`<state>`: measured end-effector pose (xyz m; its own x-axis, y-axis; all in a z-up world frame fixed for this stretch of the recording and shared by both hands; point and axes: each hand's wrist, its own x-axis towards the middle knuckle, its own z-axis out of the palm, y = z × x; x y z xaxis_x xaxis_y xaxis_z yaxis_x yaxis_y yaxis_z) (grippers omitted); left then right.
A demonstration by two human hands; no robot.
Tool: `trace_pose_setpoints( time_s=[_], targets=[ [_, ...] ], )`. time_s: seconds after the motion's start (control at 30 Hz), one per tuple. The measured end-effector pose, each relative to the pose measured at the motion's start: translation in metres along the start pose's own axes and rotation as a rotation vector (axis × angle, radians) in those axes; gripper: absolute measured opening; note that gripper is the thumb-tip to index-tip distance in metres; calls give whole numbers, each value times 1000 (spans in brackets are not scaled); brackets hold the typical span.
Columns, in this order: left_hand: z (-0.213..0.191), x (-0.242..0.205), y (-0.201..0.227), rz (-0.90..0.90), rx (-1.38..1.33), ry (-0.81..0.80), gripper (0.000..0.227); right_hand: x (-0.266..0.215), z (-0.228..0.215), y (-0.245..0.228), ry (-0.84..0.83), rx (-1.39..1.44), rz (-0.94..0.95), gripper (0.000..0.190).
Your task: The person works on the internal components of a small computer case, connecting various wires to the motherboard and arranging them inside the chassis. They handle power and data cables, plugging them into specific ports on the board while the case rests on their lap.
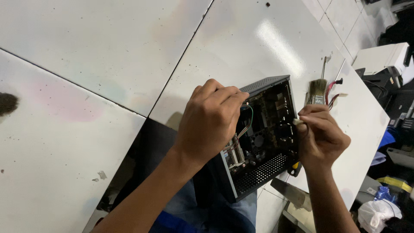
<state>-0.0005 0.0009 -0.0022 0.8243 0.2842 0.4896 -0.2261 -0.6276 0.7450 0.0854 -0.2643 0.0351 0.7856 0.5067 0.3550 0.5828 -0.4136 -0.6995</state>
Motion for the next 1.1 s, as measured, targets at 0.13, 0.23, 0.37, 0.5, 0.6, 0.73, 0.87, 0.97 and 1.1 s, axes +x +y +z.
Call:
trace_pose_setpoints(
  time_s=[0.13, 0.23, 0.37, 0.5, 0.6, 0.73, 0.87, 0.97, 1.1],
  targets=[
    [-2, 1, 1, 8, -8, -13, 21, 42, 2, -14, -90, -377, -279, 11],
    [-3, 3, 3, 6, -6, -25, 21, 67, 3, -14, -278, -431, -385, 9],
    [-3, 2, 2, -3, 4, -31, 24, 82, 8, -12, -476, -529, -395, 9],
    [-4, 2, 2, 9, 9, -19, 20, 86, 9, -3, -535, -548, -431, 8],
    [-4, 3, 3, -8, -16, -18, 20, 86, 12, 2, -516, -564, -462, 8],
    [-3, 2, 2, -7, -10, -15, 20, 86, 14, 3, -524, -582, -477, 6],
    [-2, 2, 1, 0, -8, -11, 22, 88, 16, -2, -524, -628, -497, 5],
    [-2, 1, 2, -1, -8, -12, 21, 87, 17, -5, -528, -662, -504, 11],
    [-3, 1, 2, -10, -7, -14, 21, 87, 18, -2, -533, -732, -523, 17]
  ],
)
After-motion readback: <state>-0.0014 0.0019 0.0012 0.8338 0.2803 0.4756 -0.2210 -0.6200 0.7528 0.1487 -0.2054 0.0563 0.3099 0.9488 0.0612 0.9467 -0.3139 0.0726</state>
